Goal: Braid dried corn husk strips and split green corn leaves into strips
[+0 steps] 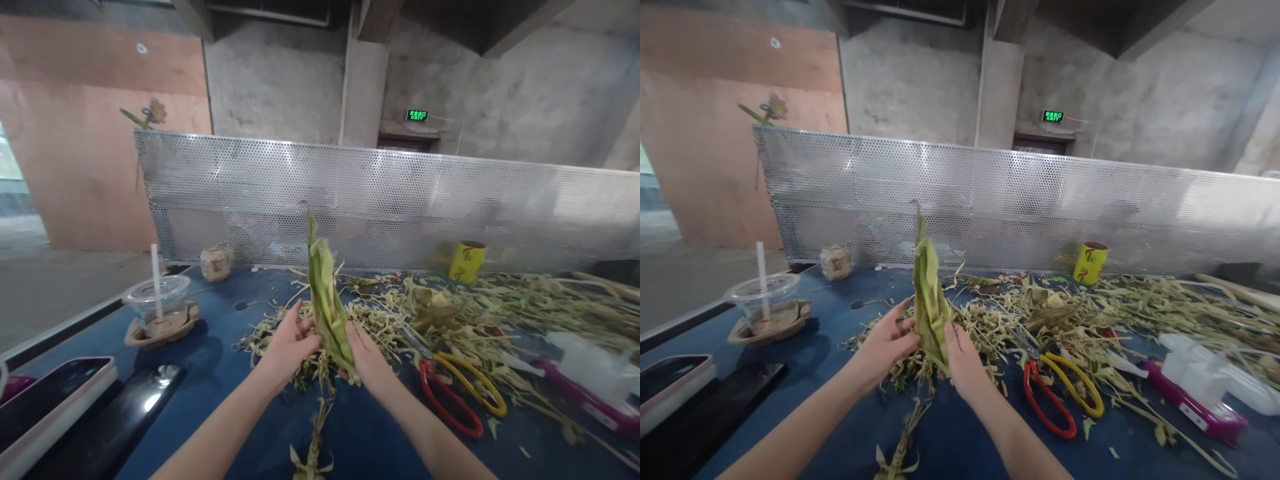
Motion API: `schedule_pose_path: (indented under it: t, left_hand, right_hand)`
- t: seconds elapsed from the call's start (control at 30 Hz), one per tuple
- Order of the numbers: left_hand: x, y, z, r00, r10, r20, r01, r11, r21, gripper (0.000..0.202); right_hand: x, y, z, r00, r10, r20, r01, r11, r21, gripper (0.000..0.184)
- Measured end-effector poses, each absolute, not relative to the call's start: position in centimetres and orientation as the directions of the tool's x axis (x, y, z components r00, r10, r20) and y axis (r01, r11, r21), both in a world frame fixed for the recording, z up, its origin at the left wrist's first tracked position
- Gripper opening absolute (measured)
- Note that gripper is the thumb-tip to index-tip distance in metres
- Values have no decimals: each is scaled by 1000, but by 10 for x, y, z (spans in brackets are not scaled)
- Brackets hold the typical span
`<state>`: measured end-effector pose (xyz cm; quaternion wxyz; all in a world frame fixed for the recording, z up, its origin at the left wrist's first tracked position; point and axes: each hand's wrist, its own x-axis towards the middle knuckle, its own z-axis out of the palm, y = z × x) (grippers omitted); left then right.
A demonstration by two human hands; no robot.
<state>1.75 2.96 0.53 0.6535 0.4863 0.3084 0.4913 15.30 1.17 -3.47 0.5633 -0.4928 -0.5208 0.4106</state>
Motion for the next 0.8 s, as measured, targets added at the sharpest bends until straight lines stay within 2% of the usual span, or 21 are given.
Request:
schedule_pose_path:
  t: [0.07,0.1,0.23,0.3,0.43,0.67,0.73,0.8]
  left_hand:
    - [21,27,3,340,936,89,-337,33,941,91]
    - [22,26,2,345,934,96,-339,29,940,91]
    - [20,24,4,347,933,97,-356,35,934,93]
    - [18,25,5,336,938,87,-363,44,931,91]
    - [14,28,9,319,947,42,-332,70,941,90]
    - [13,30,14,273,962,-25,-300,110,948,85]
    - [14,30,14,230,972,-49,-314,122,942,84]
    - [14,31,14,202,977,-68,-336,135,932,83]
  right_hand:
    - [151,9,-31,126,985,121,119,106,-987,42]
    - [151,8,-29,143,981,135,165,111,-980,41]
    - [160,7,-20,178,929,324,362,244,-900,29]
    - [166,7,-17,174,922,345,443,240,-864,22]
    - [173,8,-16,175,913,369,515,235,-824,28]
    - [178,5,-11,235,885,402,415,283,-865,29]
    - [178,3,-8,268,873,407,320,318,-892,28]
    - [178,2,-6,278,877,392,150,363,-919,28]
